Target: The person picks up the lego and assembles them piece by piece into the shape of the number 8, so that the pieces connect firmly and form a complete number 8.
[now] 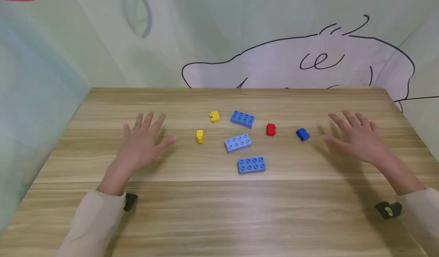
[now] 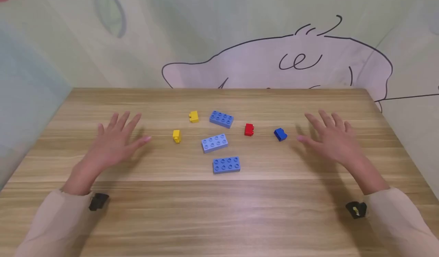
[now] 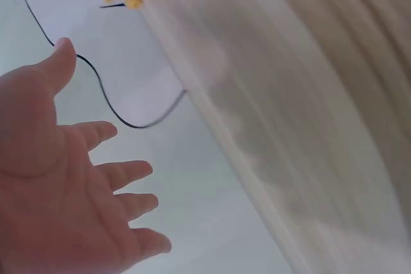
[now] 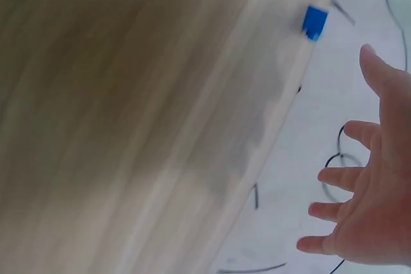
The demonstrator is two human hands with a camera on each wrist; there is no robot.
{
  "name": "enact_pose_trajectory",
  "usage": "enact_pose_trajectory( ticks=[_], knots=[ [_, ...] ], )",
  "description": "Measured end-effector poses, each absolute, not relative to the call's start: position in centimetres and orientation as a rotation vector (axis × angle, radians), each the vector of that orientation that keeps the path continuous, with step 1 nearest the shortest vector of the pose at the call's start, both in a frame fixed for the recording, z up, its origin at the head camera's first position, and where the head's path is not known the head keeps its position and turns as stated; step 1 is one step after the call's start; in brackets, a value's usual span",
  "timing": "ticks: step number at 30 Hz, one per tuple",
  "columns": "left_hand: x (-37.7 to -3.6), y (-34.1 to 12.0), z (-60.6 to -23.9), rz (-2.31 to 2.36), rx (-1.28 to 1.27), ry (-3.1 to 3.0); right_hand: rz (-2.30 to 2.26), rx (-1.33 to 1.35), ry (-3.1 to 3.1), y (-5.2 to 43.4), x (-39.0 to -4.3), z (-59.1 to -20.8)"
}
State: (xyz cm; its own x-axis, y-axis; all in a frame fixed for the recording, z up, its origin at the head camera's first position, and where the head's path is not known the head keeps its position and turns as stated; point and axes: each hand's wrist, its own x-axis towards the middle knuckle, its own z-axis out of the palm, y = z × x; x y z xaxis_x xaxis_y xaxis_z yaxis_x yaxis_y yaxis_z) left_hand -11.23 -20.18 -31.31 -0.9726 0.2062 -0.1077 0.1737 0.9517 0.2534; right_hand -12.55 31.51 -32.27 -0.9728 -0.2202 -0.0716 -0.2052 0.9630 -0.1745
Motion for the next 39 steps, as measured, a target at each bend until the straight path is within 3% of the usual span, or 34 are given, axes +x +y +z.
enact_pose_trajectory(
  ticks=[18,39],
  knots=[
    [-10.2,-14.4,-30.6,0.655,0.517,2.873,-0.831,-0.786,2.692,23.6,-11.3,-31.9],
    [-10.1,-11.7,-32.0,0.813,0.591,2.83,-1.014,-0.948,2.395,18.9,-11.7,-34.5]
  ],
)
